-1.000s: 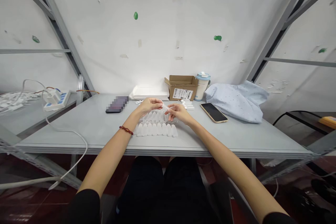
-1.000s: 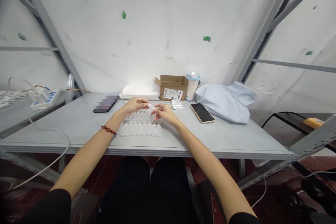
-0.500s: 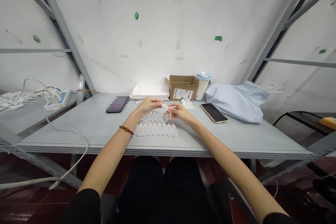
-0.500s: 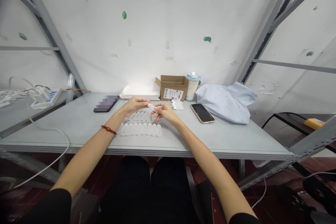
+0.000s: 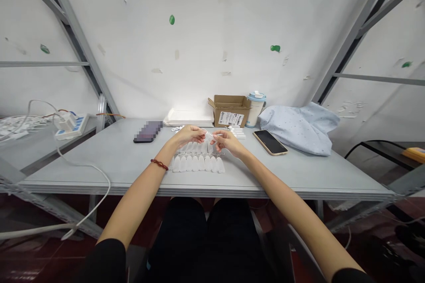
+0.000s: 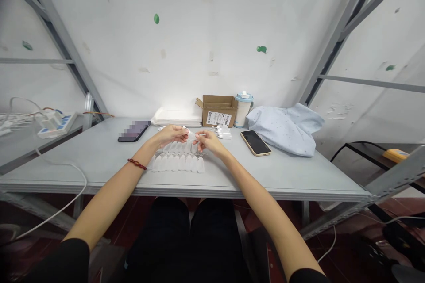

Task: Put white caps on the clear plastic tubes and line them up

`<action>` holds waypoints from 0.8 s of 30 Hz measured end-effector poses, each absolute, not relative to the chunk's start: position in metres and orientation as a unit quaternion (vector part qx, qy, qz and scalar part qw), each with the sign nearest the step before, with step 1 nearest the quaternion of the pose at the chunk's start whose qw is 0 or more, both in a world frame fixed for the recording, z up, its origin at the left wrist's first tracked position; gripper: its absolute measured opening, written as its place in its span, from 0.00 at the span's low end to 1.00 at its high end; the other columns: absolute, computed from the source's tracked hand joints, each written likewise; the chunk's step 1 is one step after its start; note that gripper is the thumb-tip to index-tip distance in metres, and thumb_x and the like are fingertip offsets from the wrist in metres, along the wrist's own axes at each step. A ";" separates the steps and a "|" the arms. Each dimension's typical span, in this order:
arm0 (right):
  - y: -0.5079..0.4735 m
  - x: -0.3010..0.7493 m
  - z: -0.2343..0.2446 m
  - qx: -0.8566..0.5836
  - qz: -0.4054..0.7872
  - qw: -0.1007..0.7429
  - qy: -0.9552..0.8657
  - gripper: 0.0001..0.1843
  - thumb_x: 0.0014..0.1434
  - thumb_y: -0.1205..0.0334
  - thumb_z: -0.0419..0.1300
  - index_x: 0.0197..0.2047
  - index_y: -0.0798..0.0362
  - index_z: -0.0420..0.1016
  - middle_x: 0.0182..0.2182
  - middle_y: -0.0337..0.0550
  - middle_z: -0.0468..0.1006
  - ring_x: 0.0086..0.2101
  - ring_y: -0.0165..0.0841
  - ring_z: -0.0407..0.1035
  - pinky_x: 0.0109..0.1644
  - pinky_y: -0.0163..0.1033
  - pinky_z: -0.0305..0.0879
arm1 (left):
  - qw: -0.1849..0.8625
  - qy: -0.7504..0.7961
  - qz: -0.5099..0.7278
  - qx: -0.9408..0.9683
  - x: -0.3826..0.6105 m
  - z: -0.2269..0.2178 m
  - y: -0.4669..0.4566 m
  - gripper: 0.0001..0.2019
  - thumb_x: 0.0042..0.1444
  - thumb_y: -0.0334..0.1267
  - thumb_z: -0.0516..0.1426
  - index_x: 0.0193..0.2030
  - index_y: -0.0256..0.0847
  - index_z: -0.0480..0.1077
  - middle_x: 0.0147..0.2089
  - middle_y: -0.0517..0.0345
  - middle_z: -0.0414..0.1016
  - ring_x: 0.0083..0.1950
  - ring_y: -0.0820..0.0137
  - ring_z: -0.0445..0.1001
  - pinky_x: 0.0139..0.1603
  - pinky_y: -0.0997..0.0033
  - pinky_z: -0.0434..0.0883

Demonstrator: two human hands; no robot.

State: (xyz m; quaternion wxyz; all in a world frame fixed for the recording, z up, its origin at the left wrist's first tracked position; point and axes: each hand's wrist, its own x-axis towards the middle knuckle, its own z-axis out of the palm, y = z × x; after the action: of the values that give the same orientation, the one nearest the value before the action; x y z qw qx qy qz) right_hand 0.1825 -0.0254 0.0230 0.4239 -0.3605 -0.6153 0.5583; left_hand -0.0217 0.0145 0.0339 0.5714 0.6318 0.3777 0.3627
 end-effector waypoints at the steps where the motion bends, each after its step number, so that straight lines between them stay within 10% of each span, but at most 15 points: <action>1: -0.025 0.183 0.023 -0.362 0.558 0.423 -0.615 0.12 0.56 0.58 0.61 0.38 0.55 0.66 0.25 0.39 0.77 0.16 0.24 0.64 0.20 0.32 0.63 | 0.570 0.374 0.361 0.636 -0.022 0.033 0.015 0.19 0.40 0.49 0.68 0.30 0.33 0.77 0.31 0.48 0.77 0.32 0.69 0.73 0.41 0.62 0.71; 24: -0.024 0.182 0.022 -0.345 0.578 0.433 -0.599 0.12 0.55 0.58 0.63 0.38 0.55 0.66 0.28 0.41 0.78 0.17 0.24 0.66 0.22 0.32 0.65 | 0.541 0.359 0.359 0.671 -0.019 0.041 0.006 0.19 0.45 0.51 0.65 0.31 0.34 0.76 0.34 0.49 0.75 0.35 0.68 0.71 0.38 0.65 0.69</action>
State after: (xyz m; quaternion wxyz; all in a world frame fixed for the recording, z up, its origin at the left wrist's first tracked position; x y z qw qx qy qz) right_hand 0.1821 -0.0237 0.0216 0.4332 -0.3454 -0.5992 0.5779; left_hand -0.0187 0.0057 0.0406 0.5409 0.6710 0.3585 0.3587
